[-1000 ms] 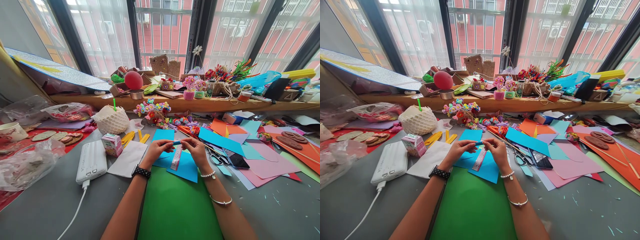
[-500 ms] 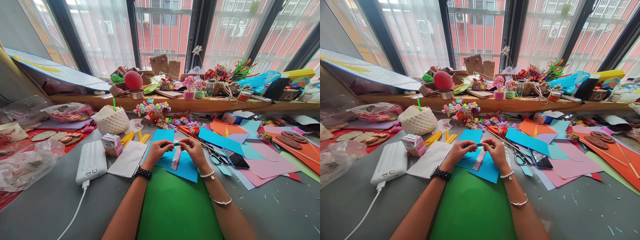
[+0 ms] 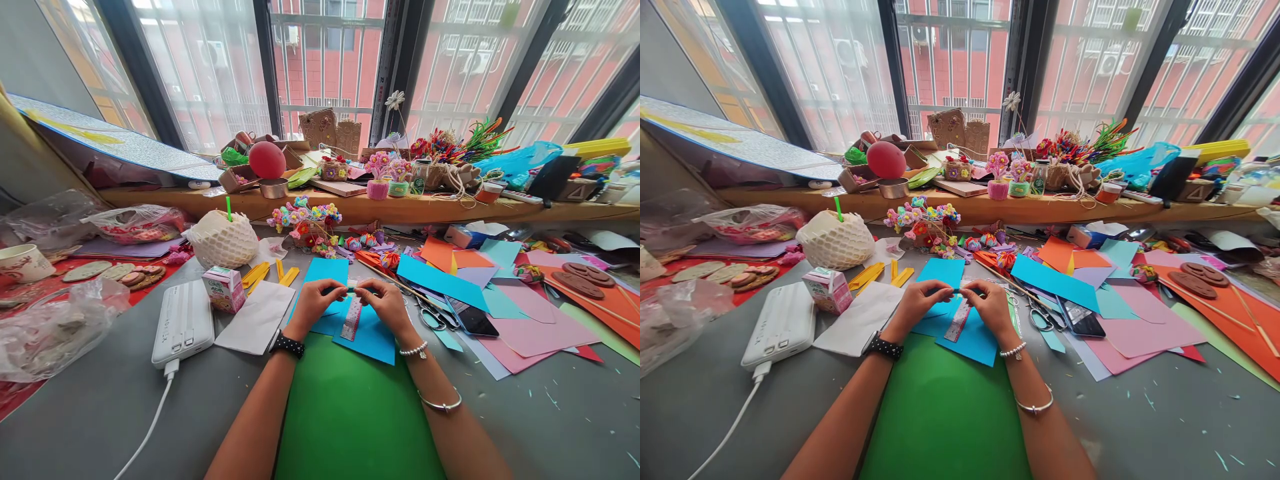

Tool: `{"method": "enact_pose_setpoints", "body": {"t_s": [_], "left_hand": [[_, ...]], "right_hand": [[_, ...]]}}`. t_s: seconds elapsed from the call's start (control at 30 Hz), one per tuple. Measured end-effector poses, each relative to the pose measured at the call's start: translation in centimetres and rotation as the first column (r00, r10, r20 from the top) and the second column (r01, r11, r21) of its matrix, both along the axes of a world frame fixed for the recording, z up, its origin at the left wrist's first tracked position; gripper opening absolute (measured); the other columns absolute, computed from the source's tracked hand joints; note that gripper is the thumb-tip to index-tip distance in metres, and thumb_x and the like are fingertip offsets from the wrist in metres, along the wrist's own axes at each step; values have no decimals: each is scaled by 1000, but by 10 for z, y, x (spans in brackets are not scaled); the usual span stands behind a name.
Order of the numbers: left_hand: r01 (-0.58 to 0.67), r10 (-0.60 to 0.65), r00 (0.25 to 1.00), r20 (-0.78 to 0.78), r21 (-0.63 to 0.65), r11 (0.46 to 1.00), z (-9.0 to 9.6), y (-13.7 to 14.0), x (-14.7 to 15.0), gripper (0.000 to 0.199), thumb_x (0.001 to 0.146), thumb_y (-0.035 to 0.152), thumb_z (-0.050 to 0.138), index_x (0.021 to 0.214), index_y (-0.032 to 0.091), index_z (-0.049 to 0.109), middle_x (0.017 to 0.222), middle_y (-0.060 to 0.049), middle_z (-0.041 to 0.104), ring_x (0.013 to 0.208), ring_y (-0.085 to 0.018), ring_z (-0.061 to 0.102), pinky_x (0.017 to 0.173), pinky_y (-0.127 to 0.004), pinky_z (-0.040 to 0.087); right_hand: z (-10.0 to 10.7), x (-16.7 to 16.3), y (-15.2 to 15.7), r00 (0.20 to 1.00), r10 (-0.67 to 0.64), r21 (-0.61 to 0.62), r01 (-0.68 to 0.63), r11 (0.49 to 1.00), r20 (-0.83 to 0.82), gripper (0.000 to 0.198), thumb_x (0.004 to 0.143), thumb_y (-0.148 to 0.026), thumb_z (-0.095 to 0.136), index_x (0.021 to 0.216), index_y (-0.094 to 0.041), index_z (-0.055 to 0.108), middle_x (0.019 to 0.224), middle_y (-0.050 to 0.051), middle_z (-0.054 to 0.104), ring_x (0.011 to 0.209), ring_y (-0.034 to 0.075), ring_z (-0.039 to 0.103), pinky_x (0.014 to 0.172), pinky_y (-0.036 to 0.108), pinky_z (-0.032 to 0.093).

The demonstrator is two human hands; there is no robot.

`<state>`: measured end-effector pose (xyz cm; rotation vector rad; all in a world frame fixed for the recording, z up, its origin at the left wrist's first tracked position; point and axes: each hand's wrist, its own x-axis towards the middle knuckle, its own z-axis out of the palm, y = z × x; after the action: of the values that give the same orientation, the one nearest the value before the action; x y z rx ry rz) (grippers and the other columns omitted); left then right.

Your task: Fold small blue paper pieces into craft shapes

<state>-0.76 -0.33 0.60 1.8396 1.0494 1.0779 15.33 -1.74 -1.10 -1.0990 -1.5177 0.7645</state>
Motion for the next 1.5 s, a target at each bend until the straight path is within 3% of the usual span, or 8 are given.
{"method": "enact_pose_setpoints", "body": {"t_s": [0.53,0.7,0.87,1.0,1.2,1.3,1.37,1.5], "left_hand": [[35,-43,995,-87,-89,995,0,2,-3,23,66,37,54,66,16,63,58,-2,63,55,-14,58,54,-22,45],[-188,188,982,4,-35,982,-2,9,-12,26,68,39,52,67,14,60,62,-4,64,60,-16,60,58,-25,46],[-325,336,936,-108,107,940,-4,11,-16,28,74,37,44,74,14,61,68,-7,65,65,-18,61,64,-28,46],[-268,359,870,-339,287,920,-10,10,-13,32,77,35,40,94,14,58,95,-10,62,87,-21,57,76,-32,43],[-64,260,660,-705,292,954,-20,10,-11,51,72,41,48,112,9,46,121,-17,43,116,-28,33,95,-43,24],[-44,233,633,-738,267,963,-23,11,-11,53,73,42,46,114,8,44,124,-18,39,118,-29,29,96,-45,21],[-31,217,657,-722,262,965,-23,12,-11,51,74,38,46,114,8,44,124,-18,39,118,-28,29,96,-44,22],[3,155,742,-652,235,972,-20,11,-10,47,72,29,50,115,10,44,120,-16,44,112,-24,39,92,-36,31]], "right_hand": [[2,7,2,969,127,-44,-120,992,210,15,67,-33,57,67,-20,64,65,2,63,61,17,57,57,27,42],[9,26,4,975,-192,101,181,978,111,18,68,-34,56,69,-18,62,74,5,62,71,19,56,62,29,42],[4,33,6,793,-609,296,580,759,5,20,75,-30,46,84,-18,60,92,8,58,89,21,50,76,36,39],[-12,25,16,840,-347,230,272,934,418,24,66,-10,49,83,-18,64,105,9,56,104,24,43,90,43,28],[-9,14,12,846,-61,56,37,998,529,25,76,-22,45,93,-16,61,98,8,61,92,19,54,83,32,39],[-7,11,6,760,125,-25,-142,990,637,46,68,-40,55,108,-18,53,118,8,49,109,22,42,92,33,31],[-9,9,6,703,165,-81,-152,985,692,61,66,-47,55,118,-18,43,127,8,38,117,23,32,97,36,24],[-17,6,10,639,29,-114,92,989,768,62,75,-47,43,124,-11,34,131,13,28,121,25,22,99,41,17]]}}
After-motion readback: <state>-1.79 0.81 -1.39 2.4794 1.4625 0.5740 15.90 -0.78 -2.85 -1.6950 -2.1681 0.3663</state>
